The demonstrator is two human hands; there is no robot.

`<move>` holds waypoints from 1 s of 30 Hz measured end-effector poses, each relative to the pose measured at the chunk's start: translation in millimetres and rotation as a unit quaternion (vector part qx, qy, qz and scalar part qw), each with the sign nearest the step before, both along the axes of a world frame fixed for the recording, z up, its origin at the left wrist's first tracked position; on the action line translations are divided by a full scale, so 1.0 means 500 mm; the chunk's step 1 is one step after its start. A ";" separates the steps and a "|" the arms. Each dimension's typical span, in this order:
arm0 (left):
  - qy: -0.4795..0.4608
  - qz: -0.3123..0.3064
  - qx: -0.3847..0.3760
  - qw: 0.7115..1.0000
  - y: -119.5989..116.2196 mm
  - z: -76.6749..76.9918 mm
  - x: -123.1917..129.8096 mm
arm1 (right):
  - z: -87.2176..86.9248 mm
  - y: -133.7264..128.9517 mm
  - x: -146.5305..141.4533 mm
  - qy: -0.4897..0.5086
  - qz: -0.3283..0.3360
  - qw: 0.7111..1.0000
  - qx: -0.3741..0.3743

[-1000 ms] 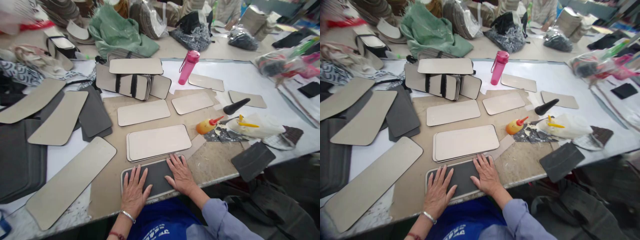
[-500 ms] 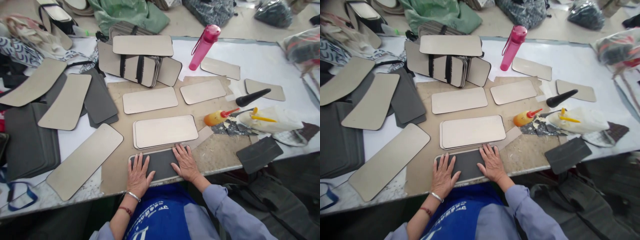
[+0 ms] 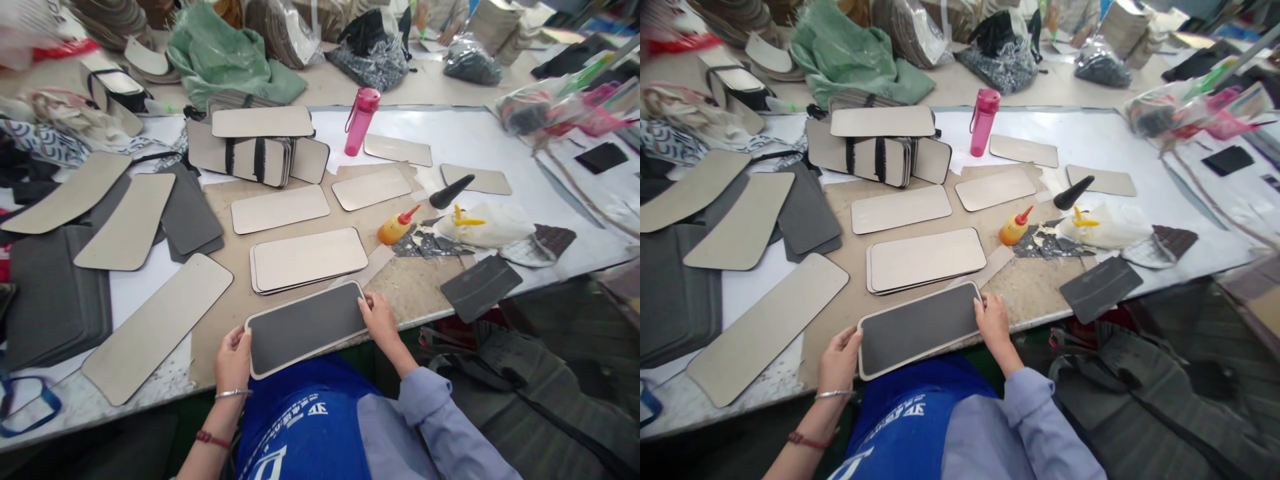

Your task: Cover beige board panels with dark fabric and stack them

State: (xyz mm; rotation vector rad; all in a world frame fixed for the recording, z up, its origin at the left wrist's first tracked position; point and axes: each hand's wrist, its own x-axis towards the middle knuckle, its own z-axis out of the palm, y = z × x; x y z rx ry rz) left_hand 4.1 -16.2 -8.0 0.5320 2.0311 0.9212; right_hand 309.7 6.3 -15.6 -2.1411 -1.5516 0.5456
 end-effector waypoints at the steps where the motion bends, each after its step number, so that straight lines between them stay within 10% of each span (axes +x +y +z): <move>1: -0.016 0.003 -0.003 1.000 -0.002 0.000 -0.001 | 0.000 0.003 -0.001 0.006 -0.005 1.000 0.000; 16: -0.053 -0.181 0.075 0.979 0.062 0.022 0.153 | 0.074 0.042 0.204 -0.140 -0.120 0.981 0.057; 23: 0.192 -0.115 0.117 0.967 0.097 0.050 -0.036 | 0.057 0.099 0.118 -0.104 0.032 0.986 0.124; 30: 0.370 -0.170 0.141 0.902 0.246 0.053 -0.229 | 0.061 0.141 -0.031 -0.018 0.146 0.984 0.102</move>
